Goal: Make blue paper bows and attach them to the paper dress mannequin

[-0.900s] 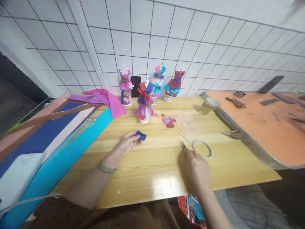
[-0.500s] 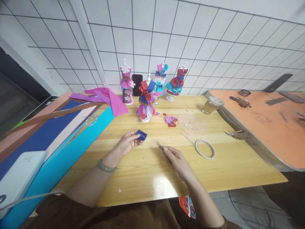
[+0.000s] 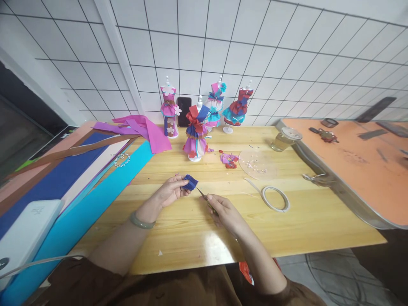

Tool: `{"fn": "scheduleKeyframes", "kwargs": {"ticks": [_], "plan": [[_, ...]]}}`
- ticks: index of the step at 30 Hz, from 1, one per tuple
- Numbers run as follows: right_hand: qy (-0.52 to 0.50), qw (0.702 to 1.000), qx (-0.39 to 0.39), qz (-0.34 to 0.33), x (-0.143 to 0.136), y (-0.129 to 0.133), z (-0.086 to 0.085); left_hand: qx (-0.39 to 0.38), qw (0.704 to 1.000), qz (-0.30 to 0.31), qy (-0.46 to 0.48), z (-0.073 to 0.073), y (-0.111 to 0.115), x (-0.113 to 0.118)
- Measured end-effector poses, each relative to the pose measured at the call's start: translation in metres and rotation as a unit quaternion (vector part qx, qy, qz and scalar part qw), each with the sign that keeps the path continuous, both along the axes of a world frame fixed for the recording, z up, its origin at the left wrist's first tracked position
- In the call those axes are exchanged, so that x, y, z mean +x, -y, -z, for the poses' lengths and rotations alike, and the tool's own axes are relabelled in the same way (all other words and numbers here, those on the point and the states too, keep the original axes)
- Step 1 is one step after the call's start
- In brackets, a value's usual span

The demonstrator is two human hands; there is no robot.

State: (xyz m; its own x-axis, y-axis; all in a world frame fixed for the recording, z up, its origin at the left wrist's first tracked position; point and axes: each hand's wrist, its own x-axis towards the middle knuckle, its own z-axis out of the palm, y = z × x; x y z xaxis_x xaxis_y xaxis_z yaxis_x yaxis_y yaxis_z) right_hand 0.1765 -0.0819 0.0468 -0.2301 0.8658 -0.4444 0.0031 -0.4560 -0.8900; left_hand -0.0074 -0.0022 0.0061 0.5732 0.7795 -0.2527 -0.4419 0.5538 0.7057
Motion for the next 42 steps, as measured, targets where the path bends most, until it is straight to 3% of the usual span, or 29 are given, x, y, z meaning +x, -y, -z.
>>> {"fn": "scheduleKeyframes", "kwargs": {"ticks": [7, 18, 42], "plan": [[0.020, 1.000, 0.010, -0.012, 0.005, -0.002, 0.007, 0.011, 0.999, 0.024, -0.044, -0.001, 0.001, 0.002], [0.061, 0.998, 0.030, -0.019, 0.005, -0.002, 0.012, 0.048, 0.995, 0.029, -0.077, 0.011, 0.002, 0.005], [0.129, 0.989, 0.068, -0.030, -0.003, -0.006, 0.009, 0.072, 0.993, 0.044, -0.078, 0.005, 0.006, 0.005]]}}
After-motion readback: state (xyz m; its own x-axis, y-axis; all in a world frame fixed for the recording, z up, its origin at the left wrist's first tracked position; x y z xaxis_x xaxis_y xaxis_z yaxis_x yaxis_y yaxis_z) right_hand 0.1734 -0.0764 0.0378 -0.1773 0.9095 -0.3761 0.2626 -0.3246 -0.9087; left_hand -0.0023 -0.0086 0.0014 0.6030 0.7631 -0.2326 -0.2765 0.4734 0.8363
